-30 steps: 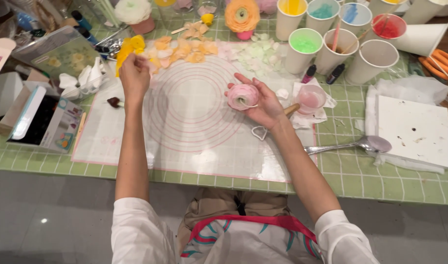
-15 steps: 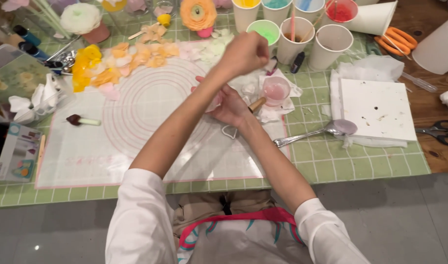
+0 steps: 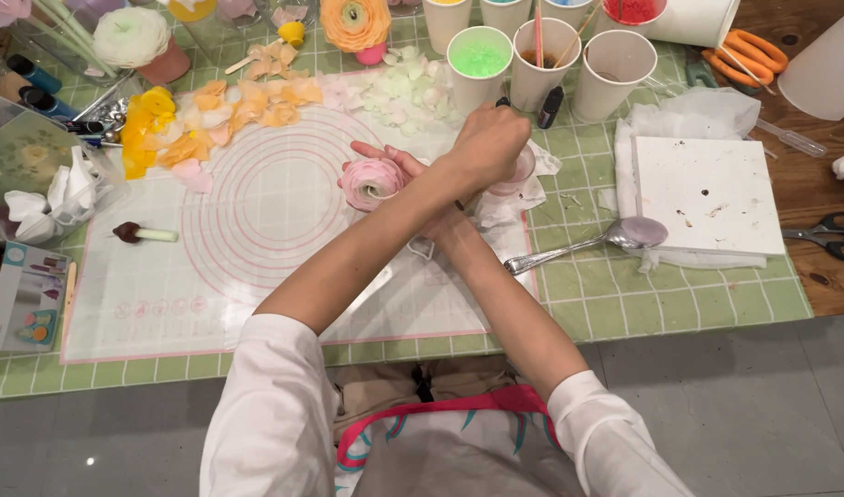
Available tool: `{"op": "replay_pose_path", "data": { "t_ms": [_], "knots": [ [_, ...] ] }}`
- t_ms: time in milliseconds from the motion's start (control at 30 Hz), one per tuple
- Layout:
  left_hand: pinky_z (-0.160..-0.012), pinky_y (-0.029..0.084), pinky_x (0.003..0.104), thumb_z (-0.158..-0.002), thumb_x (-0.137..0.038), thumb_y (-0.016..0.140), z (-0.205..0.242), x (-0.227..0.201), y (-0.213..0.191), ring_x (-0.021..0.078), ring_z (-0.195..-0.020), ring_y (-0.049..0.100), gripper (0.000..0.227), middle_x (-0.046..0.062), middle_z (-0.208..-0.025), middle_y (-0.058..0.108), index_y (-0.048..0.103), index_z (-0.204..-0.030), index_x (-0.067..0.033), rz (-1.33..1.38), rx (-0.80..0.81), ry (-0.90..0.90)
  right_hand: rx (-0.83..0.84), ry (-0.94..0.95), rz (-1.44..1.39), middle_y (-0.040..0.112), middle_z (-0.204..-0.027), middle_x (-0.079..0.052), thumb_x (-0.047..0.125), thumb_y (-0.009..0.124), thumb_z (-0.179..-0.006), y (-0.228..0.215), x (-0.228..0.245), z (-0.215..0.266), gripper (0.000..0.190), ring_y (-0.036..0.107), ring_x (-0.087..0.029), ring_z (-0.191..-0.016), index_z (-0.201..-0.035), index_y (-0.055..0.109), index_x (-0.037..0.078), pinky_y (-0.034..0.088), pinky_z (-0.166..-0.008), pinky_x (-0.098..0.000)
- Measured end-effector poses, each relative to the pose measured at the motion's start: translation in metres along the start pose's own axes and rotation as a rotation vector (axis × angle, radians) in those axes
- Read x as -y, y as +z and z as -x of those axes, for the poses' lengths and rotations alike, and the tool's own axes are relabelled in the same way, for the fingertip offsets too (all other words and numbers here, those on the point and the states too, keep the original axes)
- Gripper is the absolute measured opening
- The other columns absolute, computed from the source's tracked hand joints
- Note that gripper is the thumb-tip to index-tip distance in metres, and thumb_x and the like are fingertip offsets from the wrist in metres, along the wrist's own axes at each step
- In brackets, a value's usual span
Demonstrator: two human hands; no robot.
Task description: Assembling a flower-shaped wax candle by adding petals and center details.
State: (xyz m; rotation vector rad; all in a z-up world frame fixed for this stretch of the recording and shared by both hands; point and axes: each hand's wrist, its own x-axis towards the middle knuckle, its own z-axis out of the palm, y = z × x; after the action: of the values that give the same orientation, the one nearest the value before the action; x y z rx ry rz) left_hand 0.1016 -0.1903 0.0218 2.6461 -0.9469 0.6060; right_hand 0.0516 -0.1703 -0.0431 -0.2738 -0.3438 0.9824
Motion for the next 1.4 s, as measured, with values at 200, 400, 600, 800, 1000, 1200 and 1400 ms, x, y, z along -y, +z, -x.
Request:
{"op": "replay_pose_path", "data": {
  "t_ms": [200,400,600,800,1000,1200,1400],
  "knots": [
    [-0.068,0.054,0.045,-0.054,0.002,0.070,0.000,0.001,0.000,0.0392,-0.070,0.069,0.011,0.021,-0.072,0.070,0.070,-0.065,-0.0019,-0.021,0.079,-0.039,-0.032,-0.018,0.011,0.055,-0.148,-0.019,0.037,0.036,-0.113,0.003,0.001,0.002,0.059,0.059,-0.029,-0.132,-0.164,0.031,0.006,0.051,-0.111,-0.0454],
    [-0.062,0.054,0.046,-0.061,-0.002,0.075,0.006,0.012,-0.038,0.0379,-0.068,0.069,0.007,0.017,-0.070,0.072,0.074,-0.066,-0.0059,0.250,0.041,-0.186,0.000,-0.013,0.038,0.053,-0.151,-0.017,0.034,0.039,-0.111,0.006,0.004,0.005,0.057,0.060,-0.033,-0.131,-0.164,0.028,0.016,0.052,-0.109,-0.0483],
    [-0.065,0.061,0.028,-0.078,-0.005,0.078,0.029,0.079,-0.115,0.0115,-0.071,0.076,0.005,0.007,-0.076,0.078,0.077,-0.083,-0.0026,0.829,-0.057,-0.336,-0.238,-0.091,-0.013,0.054,-0.148,-0.017,0.034,0.043,-0.113,-0.018,0.002,0.002,0.052,0.059,-0.034,-0.131,-0.161,0.037,0.017,0.052,-0.109,-0.0549],
    [-0.065,0.057,0.033,-0.082,-0.006,0.075,0.100,0.076,-0.178,0.0199,-0.068,0.073,0.010,0.011,-0.081,0.077,0.079,-0.091,-0.0030,0.324,-0.120,-0.328,-0.283,-0.087,0.139,0.063,-0.137,-0.016,0.036,0.040,-0.106,0.032,0.006,0.005,0.046,0.067,-0.033,-0.121,-0.149,0.047,0.021,0.060,-0.100,-0.0445],
    [-0.082,0.054,0.041,-0.083,-0.008,0.076,0.138,0.057,-0.169,0.0308,-0.088,0.068,0.007,0.012,-0.090,0.076,0.078,-0.089,-0.0039,0.196,-0.128,-0.241,-0.003,-0.077,0.216,0.067,-0.123,-0.008,0.036,0.037,-0.119,-0.012,0.008,0.009,0.039,0.069,-0.014,-0.094,-0.146,0.056,0.014,0.051,-0.055,-0.0218],
    [-0.083,0.055,0.042,-0.080,-0.005,0.072,0.144,0.055,-0.165,0.0319,-0.088,0.069,0.011,0.011,-0.093,0.078,0.079,-0.089,-0.0052,0.237,-0.096,-0.190,-0.185,-0.102,0.350,0.061,-0.140,-0.004,0.032,0.032,-0.111,0.041,0.009,0.010,0.051,0.067,-0.010,-0.109,-0.159,0.041,0.019,0.056,-0.066,-0.0220],
    [-0.075,0.057,0.043,-0.079,-0.001,0.070,0.141,0.055,-0.171,0.0334,-0.084,0.073,0.021,0.015,-0.093,0.076,0.081,-0.096,-0.0060,0.292,-0.012,-0.196,-0.140,-0.108,0.315,0.060,-0.142,-0.001,0.026,0.035,-0.112,0.038,0.009,0.012,0.053,0.065,-0.007,-0.098,-0.165,0.035,0.018,0.051,-0.054,-0.0190]
  ]
}}
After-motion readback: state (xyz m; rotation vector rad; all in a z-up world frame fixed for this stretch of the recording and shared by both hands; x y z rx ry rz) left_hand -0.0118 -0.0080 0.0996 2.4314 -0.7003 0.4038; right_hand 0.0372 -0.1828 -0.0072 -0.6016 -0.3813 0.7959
